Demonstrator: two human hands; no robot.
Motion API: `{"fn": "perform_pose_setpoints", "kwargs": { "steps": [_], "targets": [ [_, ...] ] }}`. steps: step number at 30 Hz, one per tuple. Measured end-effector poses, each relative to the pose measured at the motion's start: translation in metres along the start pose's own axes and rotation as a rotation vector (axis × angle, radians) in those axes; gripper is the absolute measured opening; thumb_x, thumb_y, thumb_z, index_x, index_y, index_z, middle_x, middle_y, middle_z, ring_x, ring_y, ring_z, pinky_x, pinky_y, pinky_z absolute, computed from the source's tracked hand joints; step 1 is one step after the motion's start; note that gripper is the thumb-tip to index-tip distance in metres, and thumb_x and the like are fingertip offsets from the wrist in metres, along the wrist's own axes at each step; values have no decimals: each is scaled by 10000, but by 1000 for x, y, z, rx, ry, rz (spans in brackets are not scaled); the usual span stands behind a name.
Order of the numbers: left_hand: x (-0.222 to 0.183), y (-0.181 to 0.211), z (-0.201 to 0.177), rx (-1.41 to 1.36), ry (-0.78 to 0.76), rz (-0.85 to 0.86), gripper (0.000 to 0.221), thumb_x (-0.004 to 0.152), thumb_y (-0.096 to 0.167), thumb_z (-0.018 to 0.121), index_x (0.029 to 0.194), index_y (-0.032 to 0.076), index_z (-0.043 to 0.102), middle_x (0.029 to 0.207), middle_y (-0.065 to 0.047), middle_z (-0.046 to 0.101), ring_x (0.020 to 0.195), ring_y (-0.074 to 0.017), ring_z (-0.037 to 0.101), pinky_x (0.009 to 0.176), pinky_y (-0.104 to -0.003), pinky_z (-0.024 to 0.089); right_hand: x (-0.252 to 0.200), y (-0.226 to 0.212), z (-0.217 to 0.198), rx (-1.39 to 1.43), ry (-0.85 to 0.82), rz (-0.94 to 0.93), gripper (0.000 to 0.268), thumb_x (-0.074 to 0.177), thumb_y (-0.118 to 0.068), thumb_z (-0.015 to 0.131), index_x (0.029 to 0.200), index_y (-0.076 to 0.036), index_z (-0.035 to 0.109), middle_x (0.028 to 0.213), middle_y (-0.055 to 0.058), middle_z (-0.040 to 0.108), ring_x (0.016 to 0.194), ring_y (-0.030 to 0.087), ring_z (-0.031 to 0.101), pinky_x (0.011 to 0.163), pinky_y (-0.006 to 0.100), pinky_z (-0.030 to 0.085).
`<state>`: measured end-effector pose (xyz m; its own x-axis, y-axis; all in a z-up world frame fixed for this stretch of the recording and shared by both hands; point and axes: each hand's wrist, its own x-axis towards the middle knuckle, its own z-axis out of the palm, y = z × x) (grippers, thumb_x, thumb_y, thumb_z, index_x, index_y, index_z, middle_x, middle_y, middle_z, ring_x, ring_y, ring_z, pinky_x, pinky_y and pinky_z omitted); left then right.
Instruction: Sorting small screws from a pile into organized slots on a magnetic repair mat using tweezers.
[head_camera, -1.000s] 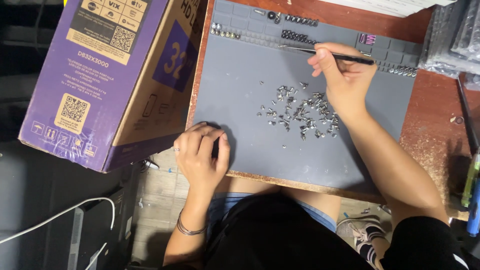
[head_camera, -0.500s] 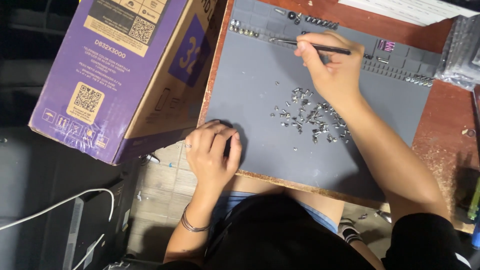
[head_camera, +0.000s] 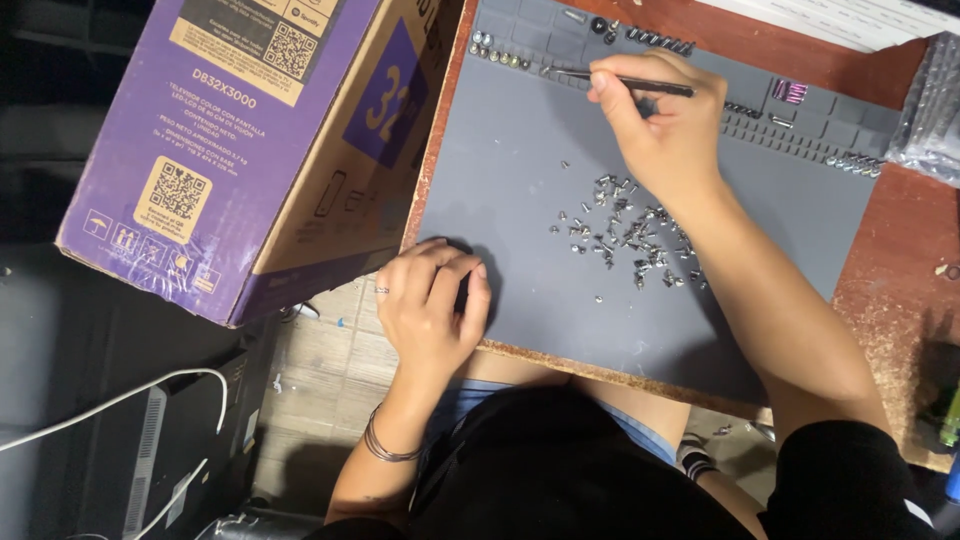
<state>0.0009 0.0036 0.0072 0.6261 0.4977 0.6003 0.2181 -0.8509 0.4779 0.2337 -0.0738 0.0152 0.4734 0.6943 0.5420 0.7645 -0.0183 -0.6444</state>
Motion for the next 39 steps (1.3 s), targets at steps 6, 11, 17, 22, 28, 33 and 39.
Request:
{"fn": "perform_pose_setpoints", "kwargs": {
  "steps": [6, 11, 17, 22, 28, 33, 39],
  "targets": [
    [0, 0, 0, -9, 2, -4, 92, 854, 129, 572, 775, 117, 616, 823, -17, 585, 813, -203, 600, 726, -287, 372, 3, -2, 1, -18, 18, -67, 156, 991, -40, 575, 884, 39, 656, 736, 98, 637, 674, 208, 560, 634, 304, 422],
    [0, 0, 1, -5, 7, -8, 100, 858, 139, 567, 775, 118, 620, 823, -12, 588, 816, -198, 601, 726, -283, 370, 5, -2, 3, -24, 4, -63, 145, 989, -31, 584, 885, 36, 661, 730, 91, 624, 671, 205, 547, 626, 295, 423],
    [-1, -1, 2, 4, 9, -9, 114, 864, 150, 560, 772, 120, 621, 823, -12, 587, 817, -199, 604, 724, -282, 369, 5, -1, 4, -27, -9, -72, 148, 988, -23, 579, 879, 31, 664, 718, 81, 607, 644, 194, 523, 613, 289, 410],
    [-2, -1, 1, 3, 5, -14, 110, 863, 151, 563, 773, 125, 620, 825, -5, 585, 815, -192, 599, 723, -280, 360, 3, -1, -1, -39, 0, -97, 154, 982, -1, 587, 848, 35, 653, 708, 74, 609, 630, 197, 501, 635, 314, 406],
    [0, 0, 0, -14, -7, -12, 104, 859, 134, 563, 774, 119, 621, 820, -9, 590, 816, -202, 610, 728, -288, 369, -13, -19, -40, -34, -2, -14, 118, 1022, 37, 614, 937, 98, 668, 813, 144, 645, 725, 231, 575, 713, 340, 449],
    [0, 0, 2, -21, -2, 10, 127, 871, 128, 553, 769, 102, 624, 799, -14, 591, 803, -214, 607, 718, -292, 371, -38, -19, -69, -33, 29, 22, 191, 1031, -33, 608, 947, 135, 640, 800, 185, 643, 716, 266, 594, 706, 359, 456],
    [-1, 1, 4, 16, 5, 26, 111, 868, 128, 563, 772, 111, 618, 782, -5, 583, 789, -208, 606, 710, -300, 378, -42, -24, -75, -37, 28, 58, 143, 1026, 16, 612, 959, 140, 641, 803, 182, 644, 688, 251, 566, 701, 346, 450]
  ]
}}
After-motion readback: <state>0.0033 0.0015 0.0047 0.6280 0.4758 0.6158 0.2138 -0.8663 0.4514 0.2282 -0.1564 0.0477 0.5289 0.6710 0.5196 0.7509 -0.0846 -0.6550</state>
